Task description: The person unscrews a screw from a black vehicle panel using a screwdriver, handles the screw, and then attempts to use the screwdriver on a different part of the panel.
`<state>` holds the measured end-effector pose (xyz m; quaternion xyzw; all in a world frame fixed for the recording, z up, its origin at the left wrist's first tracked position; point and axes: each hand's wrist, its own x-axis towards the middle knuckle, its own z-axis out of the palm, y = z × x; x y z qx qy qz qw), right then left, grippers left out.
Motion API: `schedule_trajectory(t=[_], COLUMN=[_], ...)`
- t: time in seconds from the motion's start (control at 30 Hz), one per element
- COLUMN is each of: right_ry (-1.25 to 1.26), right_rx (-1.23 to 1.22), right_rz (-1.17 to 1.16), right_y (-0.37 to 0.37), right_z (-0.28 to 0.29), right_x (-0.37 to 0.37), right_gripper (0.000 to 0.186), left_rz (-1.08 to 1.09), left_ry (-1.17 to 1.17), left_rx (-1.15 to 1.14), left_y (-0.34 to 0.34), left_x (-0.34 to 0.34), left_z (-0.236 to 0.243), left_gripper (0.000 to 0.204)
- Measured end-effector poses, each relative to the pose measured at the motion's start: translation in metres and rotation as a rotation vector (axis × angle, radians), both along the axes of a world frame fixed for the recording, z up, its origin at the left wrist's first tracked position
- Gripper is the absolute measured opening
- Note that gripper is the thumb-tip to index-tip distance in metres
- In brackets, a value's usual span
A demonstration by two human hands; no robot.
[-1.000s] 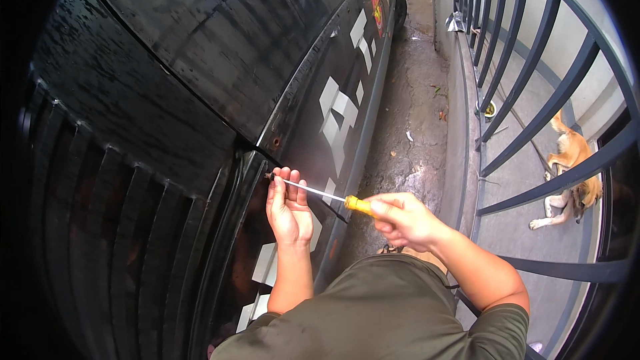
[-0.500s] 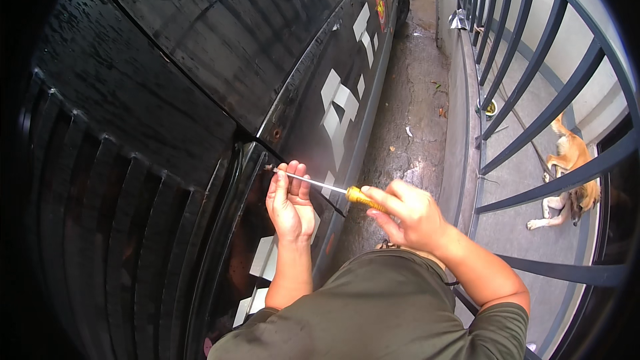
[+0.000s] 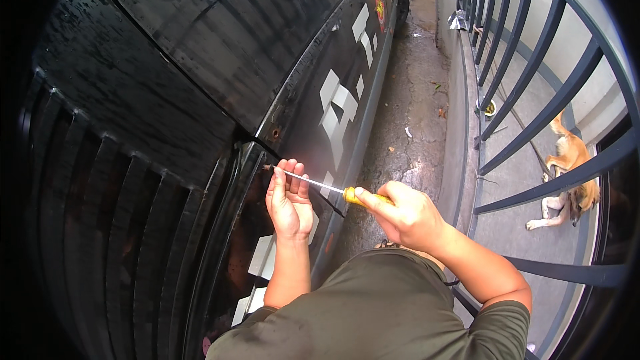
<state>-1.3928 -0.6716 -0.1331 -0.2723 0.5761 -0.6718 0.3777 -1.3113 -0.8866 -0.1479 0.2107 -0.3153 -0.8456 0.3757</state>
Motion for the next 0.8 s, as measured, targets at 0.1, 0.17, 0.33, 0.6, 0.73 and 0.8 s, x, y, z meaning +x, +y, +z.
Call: schedule_trajectory(t=[0.1,0.17,0.33,0.6,0.73,0.8], right_ry=[0.405,-0.323,0.155,0.000,-0.374,0.075], right_rx=[-0.097,-0.107,-0.006,-0.201,-0.079,-0.092], right_rz=[-0.195,-0.010,0.080,-0.017,0.265,0.100], right_y=[-0.005,0.003,0.001,0.001,0.004,0.001], right_z=[-0.004,0.000,-0.003,-0.008,-0.007,-0.004], right_x=[0.001,-0.010,-0.017,-0.012,-0.008,0.004], right_gripper=[0.045,0.043,0.035,0.037,0.038,0.035], left_rz=[0.000,0.010,0.012,0.020,-0.003,-0.008], left_ry=[-0.007,-0.001,0.008,0.027,0.046,0.052], left_rx=[-0.062,-0.073,-0.004,-0.026,-0.010,0.005], left_y=[-0.006,-0.006,0.001,0.000,0.001,0.006], left_x=[0.002,0.004,-0.001,-0.002,0.002,0.001], left_z=[-0.010,-0.011,0.001,-0.007,-0.010,-0.001], left_gripper=[0.017,0.017,0.017,0.019,0.021,0.021])
